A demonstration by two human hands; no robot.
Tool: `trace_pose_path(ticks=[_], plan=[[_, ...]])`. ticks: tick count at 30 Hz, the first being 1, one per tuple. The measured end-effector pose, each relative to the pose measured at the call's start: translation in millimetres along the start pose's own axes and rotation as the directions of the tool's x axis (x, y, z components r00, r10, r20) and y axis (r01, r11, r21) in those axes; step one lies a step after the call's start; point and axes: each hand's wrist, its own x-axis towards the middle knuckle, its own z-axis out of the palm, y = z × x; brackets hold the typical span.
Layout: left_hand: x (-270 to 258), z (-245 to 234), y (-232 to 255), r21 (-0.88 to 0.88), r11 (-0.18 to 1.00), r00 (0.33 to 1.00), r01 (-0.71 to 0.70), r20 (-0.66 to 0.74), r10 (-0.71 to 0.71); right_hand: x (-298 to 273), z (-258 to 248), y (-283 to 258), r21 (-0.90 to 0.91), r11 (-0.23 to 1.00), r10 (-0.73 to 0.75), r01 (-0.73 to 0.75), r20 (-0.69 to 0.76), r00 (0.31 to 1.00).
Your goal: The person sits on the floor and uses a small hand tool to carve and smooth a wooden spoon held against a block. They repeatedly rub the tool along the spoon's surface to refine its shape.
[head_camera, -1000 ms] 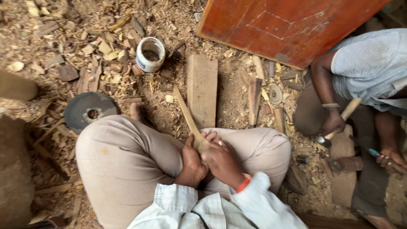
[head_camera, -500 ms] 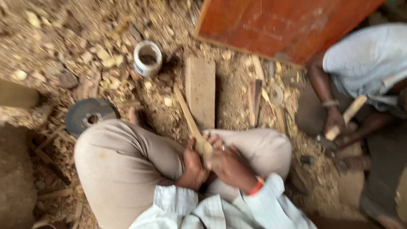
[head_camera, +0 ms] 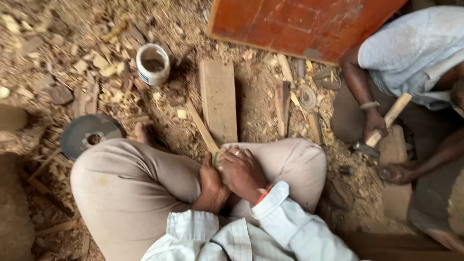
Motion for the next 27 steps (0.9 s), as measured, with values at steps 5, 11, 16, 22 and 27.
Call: trace_pose_path(ticks=[5, 11, 16, 22, 27], plan=[[-7, 2, 3, 0.059, 0.998, 0.999, -0.020, -0.031, 0.022, 9, 8, 0, 0.123, 0.991, 0.034, -0.052, 0.142, 0.989], [-17, 5, -3, 0.013, 1.000, 1.000, 0.015, -0.001, -0.015, -11, 12, 0, 0.135, 0.985, 0.101, -0.107, 0.056, 0.993], [-13, 17, 5, 0.058, 0.998, 0.999, 0.007, -0.033, -0.005, 1, 7, -4, 0.064, 0.998, 0.020, -0.029, 0.142, 0.990], [-8, 6, 0, 0.177, 0.984, 1.000, -0.010, 0.018, 0.007, -9, -1, -14, -0.052, 0.999, -0.012, 0.014, 0.035, 0.999], [-19, 9, 0, 0.229, 0.973, 0.997, -0.010, -0.071, 0.027, 1, -23, -30, 0.064, 0.994, 0.078, -0.083, 0.080, 0.994]])
